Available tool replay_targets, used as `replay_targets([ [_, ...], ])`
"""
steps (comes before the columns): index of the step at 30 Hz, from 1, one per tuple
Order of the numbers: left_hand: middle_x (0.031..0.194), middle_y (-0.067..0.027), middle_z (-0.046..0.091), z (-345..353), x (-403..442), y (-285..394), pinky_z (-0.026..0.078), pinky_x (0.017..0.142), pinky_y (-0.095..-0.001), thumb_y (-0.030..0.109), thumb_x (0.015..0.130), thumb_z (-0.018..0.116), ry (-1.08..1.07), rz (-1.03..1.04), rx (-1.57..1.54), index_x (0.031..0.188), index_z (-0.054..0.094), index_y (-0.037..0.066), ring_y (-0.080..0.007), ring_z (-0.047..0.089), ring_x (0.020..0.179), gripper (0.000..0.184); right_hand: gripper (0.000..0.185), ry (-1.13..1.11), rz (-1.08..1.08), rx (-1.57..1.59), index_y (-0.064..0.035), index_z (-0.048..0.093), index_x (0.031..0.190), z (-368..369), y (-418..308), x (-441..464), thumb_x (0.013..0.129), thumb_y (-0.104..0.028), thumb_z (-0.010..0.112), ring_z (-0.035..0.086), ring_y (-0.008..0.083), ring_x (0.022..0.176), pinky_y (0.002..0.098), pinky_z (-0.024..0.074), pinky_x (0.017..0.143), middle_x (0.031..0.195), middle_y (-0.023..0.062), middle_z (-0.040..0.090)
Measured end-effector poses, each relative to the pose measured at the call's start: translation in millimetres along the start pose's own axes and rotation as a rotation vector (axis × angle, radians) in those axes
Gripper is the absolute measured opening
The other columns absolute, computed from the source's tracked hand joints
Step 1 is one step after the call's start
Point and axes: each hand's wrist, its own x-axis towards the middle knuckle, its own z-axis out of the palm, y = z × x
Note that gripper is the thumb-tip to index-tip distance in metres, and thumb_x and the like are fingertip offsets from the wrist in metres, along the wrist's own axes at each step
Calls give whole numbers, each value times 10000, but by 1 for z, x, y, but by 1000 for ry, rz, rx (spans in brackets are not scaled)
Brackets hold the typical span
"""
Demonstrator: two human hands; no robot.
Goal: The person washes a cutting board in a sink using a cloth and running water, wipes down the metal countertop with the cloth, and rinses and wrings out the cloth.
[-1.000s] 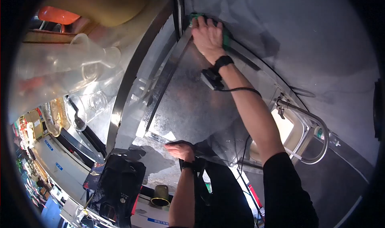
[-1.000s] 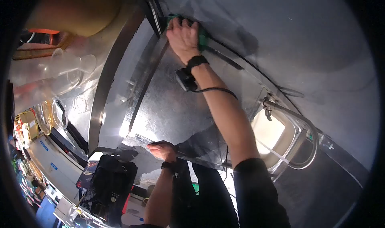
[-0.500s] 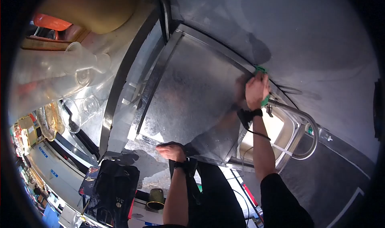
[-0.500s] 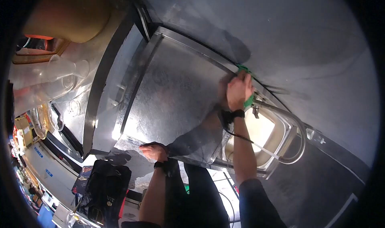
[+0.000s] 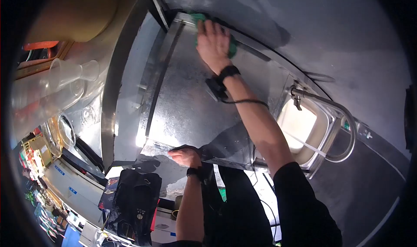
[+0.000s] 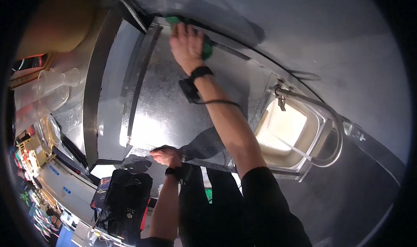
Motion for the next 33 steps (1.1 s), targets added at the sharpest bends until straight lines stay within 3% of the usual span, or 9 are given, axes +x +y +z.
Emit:
replay_targets([
  [6, 890, -179, 533, 15, 15, -31, 514, 681, -383, 192, 941, 397, -27, 379, 433, 1298, 282, -162, -311, 597, 798, 516, 457, -104, 410, -164, -84, 586, 1191, -53, 110, -111, 745, -160, 652, 583, 263, 923, 466, 460, 741, 1006, 88, 555],
  [10, 975, -223, 555, 54, 30, -83, 514, 688, -350, 223, 902, 431, 476, 845, 671, 1344, 143, -237, -317, 598, 817, 700, 304, -51, 585, 250, -65, 648, 1098, -96, 141, -193, 810, -147, 602, 610, 351, 814, 441, 496, 687, 916, 169, 600],
  [15, 990, -251, 546, 34, 38, -78, 504, 720, -398, 287, 889, 461, -130, 597, 465, 1246, 233, -202, -338, 585, 874, 647, 310, 92, 1259, 615, 8, 697, 865, -157, 153, -284, 883, -293, 625, 611, 245, 650, 356, 474, 653, 614, 119, 608],
  [19, 1002, -273, 539, 19, 49, -59, 496, 747, -436, 339, 878, 485, -351, 375, 243, 1168, 304, -173, -355, 575, 919, 615, 427, 439, 1586, 1082, 44, 621, 730, -200, 182, -325, 930, -332, 596, 393, 112, 633, 288, 360, 569, 626, -4, 494],
  [23, 1014, -295, 532, -12, 45, -48, 489, 773, -474, 390, 868, 509, -447, 12, -61, 1089, 375, -144, -372, 565, 964, 594, 399, 455, 1653, 805, 7, 653, 892, -215, 199, -329, 899, -391, 632, 516, 139, 779, 313, 434, 713, 827, 59, 607],
  [24, 1017, -301, 530, -22, 34, -50, 487, 779, -483, 403, 865, 515, -359, 64, -162, 1070, 393, -137, -376, 562, 976, 590, 373, 580, 1666, 856, 24, 651, 885, -217, 202, -330, 905, -347, 618, 528, 136, 749, 306, 437, 689, 797, 52, 607],
  [25, 645, -72, 489, -16, 25, -61, 381, 557, -359, 301, 823, 621, -82, 569, -476, 675, 524, -7, -202, 423, 615, 355, 348, 704, 1673, 908, 42, 648, 879, -218, 204, -330, 910, -302, 603, 541, 132, 718, 298, 440, 665, 767, 44, 606],
  [28, 947, -69, 553, -69, -78, -31, 442, 677, -307, 102, 860, 536, -717, 805, -687, 948, 549, 31, -152, 505, 797, 114, 247, 804, 1554, 978, 51, 676, 920, -214, 211, -348, 906, -175, 575, 574, 120, 702, 285, 459, 646, 772, 56, 649],
  [33, 1092, -83, 616, -74, -286, 11, 475, 839, -293, 156, 950, 556, -1373, 849, -547, 1171, 587, -14, -153, 590, 949, 281, 318, 180, 1589, 578, 26, 651, 1030, -217, 206, -371, 833, -218, 600, 632, 318, 884, 414, 482, 784, 915, 232, 652],
])
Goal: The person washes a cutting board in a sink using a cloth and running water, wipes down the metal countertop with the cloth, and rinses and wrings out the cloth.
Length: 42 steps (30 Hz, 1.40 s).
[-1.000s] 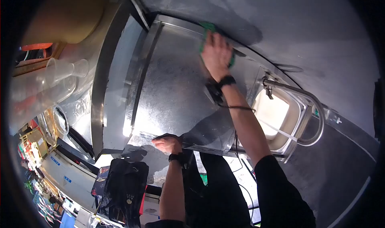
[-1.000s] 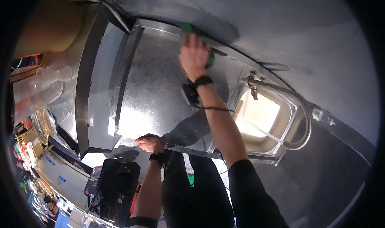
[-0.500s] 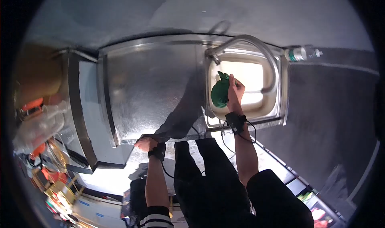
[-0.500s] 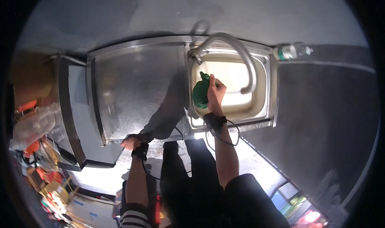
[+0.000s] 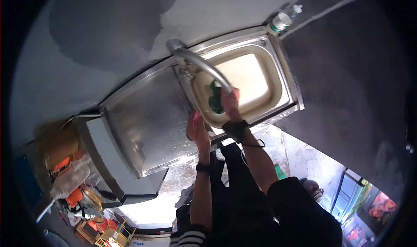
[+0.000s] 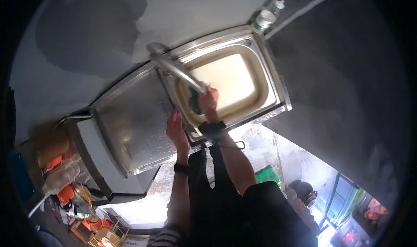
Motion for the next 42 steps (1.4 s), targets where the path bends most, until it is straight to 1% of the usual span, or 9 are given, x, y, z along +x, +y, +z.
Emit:
replay_targets([
  [7, 1041, -97, 615, 86, 71, -78, 490, 811, -342, 242, 987, 443, -456, -379, -575, 1103, 569, -5, -186, 598, 975, 301, 395, -142, -487, 87, -39, 470, 1265, -55, -13, -25, 941, -261, 513, 499, 371, 1061, 398, 368, 970, 1125, 182, 553],
  [12, 1044, -85, 622, 123, 43, -12, 465, 844, -387, 314, 973, 465, -705, 459, 648, 1259, 470, 49, -224, 580, 987, 390, 441, -408, 303, 1298, -83, 436, 1345, -11, 77, -5, 1010, -363, 373, 398, 225, 1269, 377, 271, 1075, 1372, 117, 450],
  [14, 1083, -95, 610, 120, 43, -7, 428, 906, -393, 315, 971, 479, -630, 28, 345, 1286, 448, 48, -230, 557, 1015, 414, 483, -555, 345, 1521, -85, 425, 1373, -42, 56, -10, 1021, -399, 326, 388, 165, 1270, 355, 265, 1079, 1414, 95, 423],
  [19, 1098, -83, 558, 95, 81, -65, 481, 862, -325, 257, 1005, 424, -273, 422, 516, 1238, 448, 57, -185, 556, 985, 308, 585, -593, 173, 930, -72, 392, 1398, -68, 50, -10, 978, -480, 391, 370, 184, 1278, 345, 221, 1090, 1408, 95, 437],
  [21, 1159, -90, 500, 85, 80, -47, 444, 905, -335, 235, 974, 480, -388, 23, 205, 1279, 410, 53, -175, 510, 1033, 362, 579, -411, 227, 1072, -93, 387, 1403, -59, 49, -11, 962, -466, 436, 323, 187, 1327, 339, 207, 1098, 1406, 83, 432],
  [25, 1133, -77, 493, 106, 53, -2, 401, 947, -375, 183, 934, 517, -302, 93, 44, 1274, 405, 47, -196, 485, 1043, 382, 671, -272, 847, 1200, -144, 437, 1362, -39, 51, 12, 863, -584, 525, 483, 213, 1186, 346, 327, 1037, 1303, 113, 521],
  [29, 1156, -82, 508, 86, 48, 4, 380, 950, -358, 167, 936, 519, -580, 554, 525, 1165, 519, 37, -221, 482, 1086, 263, 337, -751, 800, 1535, -89, 631, 1108, -43, 34, 13, 887, -344, 616, 622, 195, 905, 271, 491, 791, 1050, 90, 641],
  [35, 1168, -82, 534, 57, 78, -30, 385, 961, -339, 232, 934, 556, -393, -130, -26, 1207, 523, 9, -186, 507, 1095, 354, 312, -443, 478, 917, -5, 647, 985, -9, 46, 9, 810, -263, 641, 601, 148, 771, 300, 495, 688, 850, 73, 645],
  [42, 1071, -75, 576, 33, 157, -1, 478, 811, -277, 67, 880, 626, -345, 372, 524, 1195, 530, 1, -151, 563, 925, 336, 216, -383, 631, 834, -17, 636, 970, -49, 118, 1, 809, -157, 599, 659, 177, 668, 326, 560, 624, 776, 84, 653],
])
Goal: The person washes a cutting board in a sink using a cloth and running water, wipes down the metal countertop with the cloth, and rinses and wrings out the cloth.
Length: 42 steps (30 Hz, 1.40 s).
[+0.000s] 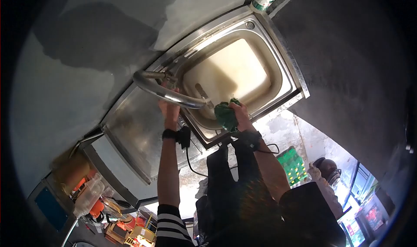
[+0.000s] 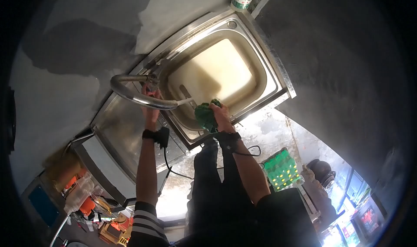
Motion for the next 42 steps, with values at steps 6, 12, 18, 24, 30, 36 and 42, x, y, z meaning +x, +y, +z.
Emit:
replay_targets([
  [6, 1000, -127, 601, -14, 9, -39, 506, 874, -288, 10, 850, 635, 42, -93, -107, 1024, 586, -61, -174, 590, 909, 195, 300, -171, 231, 455, -12, 636, 1009, 15, -8, -12, 871, -272, 579, 680, 228, 753, 363, 577, 691, 861, 110, 678],
  [12, 1079, -149, 589, -27, -2, -38, 485, 941, -349, 266, 952, 477, -91, 77, -25, 1099, 562, -55, -246, 594, 990, 363, 436, -591, 261, 662, -44, 592, 1155, 82, -30, -1, 891, -391, 564, 670, 235, 861, 380, 559, 792, 973, 112, 667],
  [18, 1178, -91, 515, -21, 2, -86, 380, 973, -356, 291, 981, 406, -192, -155, -461, 1238, 483, 22, -203, 493, 1083, 380, 458, -498, 79, 730, -39, 577, 1175, 81, 9, 40, 893, -397, 535, 667, 250, 897, 405, 554, 819, 1080, 136, 651],
  [24, 1007, -118, 567, -7, 6, 15, 438, 833, -347, 129, 969, 502, -113, 164, 254, 1101, 556, 34, -231, 546, 909, 171, 391, -475, 273, 719, -39, 606, 1126, 71, -37, -14, 872, -335, 572, 672, 268, 853, 402, 556, 800, 1013, 133, 668],
  [30, 1218, -164, 524, 22, -27, 45, 384, 976, -336, 160, 872, 623, -14, 49, -6, 1257, 462, -8, -242, 513, 1109, 450, 331, -310, 152, 596, -34, 627, 1090, 54, -31, -10, 890, -288, 555, 669, 249, 867, 386, 545, 817, 983, 123, 681],
  [36, 1096, -79, 522, 91, -97, 120, 426, 910, -333, 255, 952, 528, -126, -300, -459, 1201, 485, 50, -196, 527, 1029, 325, 279, 73, -394, -17, -2, 607, 802, 64, -39, -43, 917, -253, 572, 557, 198, 753, 338, 449, 697, 754, 97, 633],
  [42, 861, 23, 518, 109, -82, 69, 444, 677, -230, 235, 964, 481, -411, -706, -1282, 993, 512, 110, -66, 512, 770, 132, 242, 126, -1110, -652, -13, 533, 623, 66, -65, -69, 759, -144, 684, 520, 276, 631, 384, 458, 627, 651, 111, 536],
])
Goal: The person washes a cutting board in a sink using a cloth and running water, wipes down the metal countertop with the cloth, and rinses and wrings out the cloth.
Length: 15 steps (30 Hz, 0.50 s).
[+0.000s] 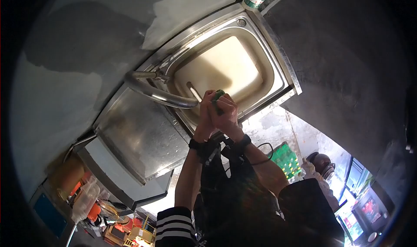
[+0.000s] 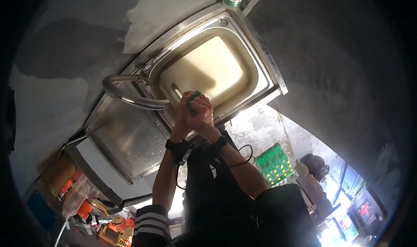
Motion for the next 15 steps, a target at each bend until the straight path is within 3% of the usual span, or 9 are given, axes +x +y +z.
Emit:
replay_targets([
  [1, 821, 33, 506, -2, 6, -2, 440, 643, -226, 228, 967, 466, -33, -24, -12, 935, 514, 122, -63, 505, 726, 120, 222, 8, -103, -57, -20, 537, 621, -1, 1, 1, 729, -128, 698, 533, 276, 634, 388, 464, 620, 650, 105, 542],
  [4, 790, 39, 500, -4, 8, -7, 439, 629, -223, 230, 981, 448, -95, -22, 19, 879, 528, 137, -57, 504, 701, 160, 191, -126, -105, -11, -32, 550, 617, -11, 10, 6, 672, -112, 715, 571, 280, 670, 402, 484, 625, 656, 94, 552],
  [7, 768, 39, 516, 12, 5, -3, 451, 611, -220, 237, 964, 486, 2, -28, 104, 862, 546, 141, -57, 512, 681, 152, 175, -189, -262, -48, -36, 565, 634, -20, 17, 14, 670, -115, 717, 592, 288, 732, 397, 496, 652, 689, 93, 577],
  [9, 771, 31, 535, 34, -3, 2, 466, 617, -228, 246, 956, 517, 157, -25, 109, 844, 553, 140, -66, 534, 683, 158, 149, -210, -218, -108, -43, 590, 657, -24, 27, 16, 695, -117, 714, 604, 289, 792, 392, 499, 680, 714, 92, 594],
  [12, 810, 11, 564, 16, 28, -1, 491, 645, -233, 250, 925, 585, 161, -155, -159, 899, 552, 122, -90, 575, 710, 134, 108, -123, -18, -133, -53, 626, 702, -32, 29, 18, 742, -115, 705, 609, 289, 886, 388, 494, 733, 774, 96, 625],
  [13, 818, 5, 566, 16, 30, -1, 496, 654, -235, 247, 916, 600, 160, -111, -103, 934, 543, 116, -97, 581, 714, 144, 94, -76, 71, -130, -57, 638, 719, -36, 28, 19, 759, -114, 701, 608, 289, 918, 388, 491, 753, 798, 99, 637],
  [15, 833, -7, 570, 21, 26, -1, 505, 672, -238, 242, 898, 630, 164, -17, 8, 1003, 525, 102, -111, 593, 721, 203, 86, -16, -50, -394, -50, 649, 748, -55, 23, 15, 783, -115, 693, 604, 290, 947, 382, 480, 765, 825, 98, 648],
])
